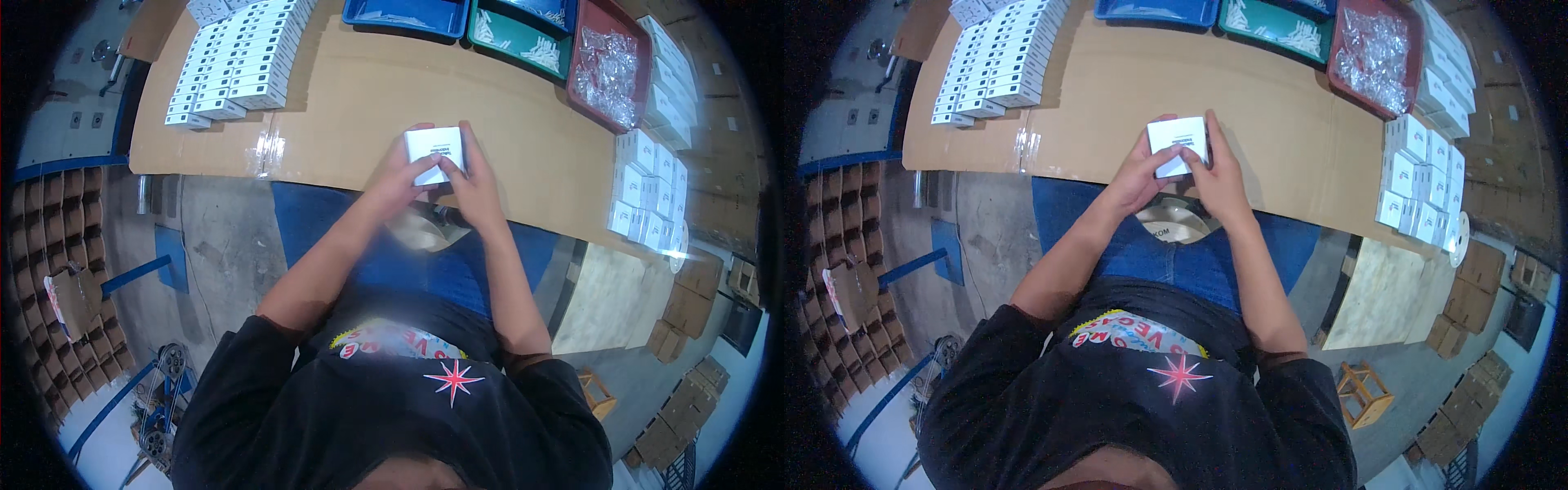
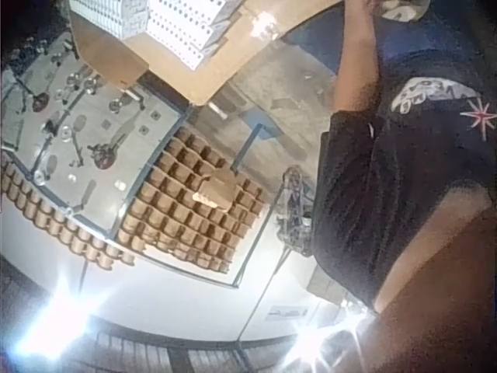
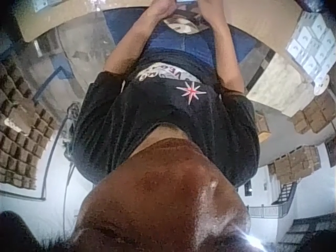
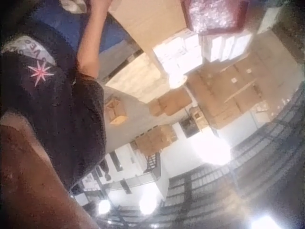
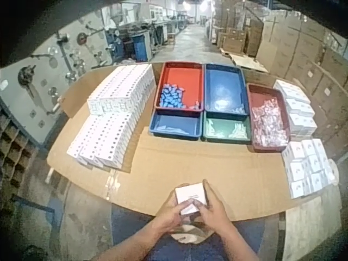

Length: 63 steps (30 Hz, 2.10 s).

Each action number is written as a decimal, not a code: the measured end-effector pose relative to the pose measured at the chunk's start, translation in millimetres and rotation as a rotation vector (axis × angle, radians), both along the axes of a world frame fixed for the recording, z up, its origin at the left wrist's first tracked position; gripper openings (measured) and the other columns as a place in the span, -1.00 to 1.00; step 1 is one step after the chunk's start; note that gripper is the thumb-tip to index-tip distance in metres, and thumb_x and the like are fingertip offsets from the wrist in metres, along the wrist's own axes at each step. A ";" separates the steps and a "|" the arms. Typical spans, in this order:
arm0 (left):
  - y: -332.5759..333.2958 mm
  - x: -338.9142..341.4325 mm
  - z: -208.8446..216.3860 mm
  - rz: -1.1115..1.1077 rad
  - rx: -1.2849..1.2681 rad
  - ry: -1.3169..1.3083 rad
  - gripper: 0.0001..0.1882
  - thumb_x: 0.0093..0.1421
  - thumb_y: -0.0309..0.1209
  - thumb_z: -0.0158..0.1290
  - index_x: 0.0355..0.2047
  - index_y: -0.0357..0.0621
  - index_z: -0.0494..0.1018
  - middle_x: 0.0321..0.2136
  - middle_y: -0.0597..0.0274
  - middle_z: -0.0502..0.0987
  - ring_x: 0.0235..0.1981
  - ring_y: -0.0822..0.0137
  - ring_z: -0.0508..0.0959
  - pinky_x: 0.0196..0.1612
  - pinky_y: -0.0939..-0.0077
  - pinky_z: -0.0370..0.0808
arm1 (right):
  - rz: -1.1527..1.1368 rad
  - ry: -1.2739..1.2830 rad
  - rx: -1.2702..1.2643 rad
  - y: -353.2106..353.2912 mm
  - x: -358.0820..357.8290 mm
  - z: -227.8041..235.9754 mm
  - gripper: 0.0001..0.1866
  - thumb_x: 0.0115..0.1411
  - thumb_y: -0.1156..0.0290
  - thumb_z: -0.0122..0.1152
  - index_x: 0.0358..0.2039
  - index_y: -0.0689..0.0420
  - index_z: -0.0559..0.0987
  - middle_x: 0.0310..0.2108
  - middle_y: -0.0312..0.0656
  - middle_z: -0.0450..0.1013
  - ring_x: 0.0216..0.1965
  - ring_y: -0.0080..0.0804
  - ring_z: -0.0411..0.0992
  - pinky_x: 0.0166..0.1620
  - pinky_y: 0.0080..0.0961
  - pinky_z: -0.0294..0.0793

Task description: The recorder is assembling small white cardboard boxes and filling them with components from trays.

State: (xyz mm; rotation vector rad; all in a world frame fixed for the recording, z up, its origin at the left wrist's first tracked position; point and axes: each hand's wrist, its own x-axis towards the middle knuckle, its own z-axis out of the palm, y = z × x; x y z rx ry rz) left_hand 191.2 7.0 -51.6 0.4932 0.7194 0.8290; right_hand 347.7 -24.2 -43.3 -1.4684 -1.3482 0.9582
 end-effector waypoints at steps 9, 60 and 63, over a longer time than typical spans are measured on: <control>0.7 1.8 1.3 -0.035 0.129 0.016 -0.44 0.37 -0.45 0.10 0.32 -0.15 0.17 0.09 0.09 0.43 0.11 0.25 0.50 0.13 0.32 0.53 | 0.137 0.276 -0.469 0.0 36.6 47.7 -0.49 0.30 0.39 0.36 0.17 0.39 0.46 -0.13 -0.11 0.61 -0.12 -0.46 0.58 -0.08 -0.50 0.61; 7.0 -9.9 -14.7 -0.116 0.266 0.196 -0.61 0.30 -0.49 0.18 0.12 -0.31 0.50 0.00 0.06 0.64 0.03 0.23 0.64 0.15 0.28 0.57 | 0.070 0.492 -0.283 -15.2 17.3 -2.5 -0.70 0.35 0.55 0.24 0.06 0.35 0.52 -0.20 -0.15 0.61 -0.20 -0.47 0.58 -0.11 -0.52 0.61; 5.3 -14.9 -29.1 -0.183 0.336 0.382 -0.62 0.30 -0.47 0.19 0.12 -0.30 0.52 0.01 0.07 0.64 0.03 0.25 0.64 0.15 0.30 0.56 | 0.116 0.493 -0.308 -12.0 21.6 -6.3 -0.69 0.34 0.54 0.26 0.05 0.37 0.52 -0.20 -0.15 0.61 -0.19 -0.47 0.58 -0.15 -0.52 0.63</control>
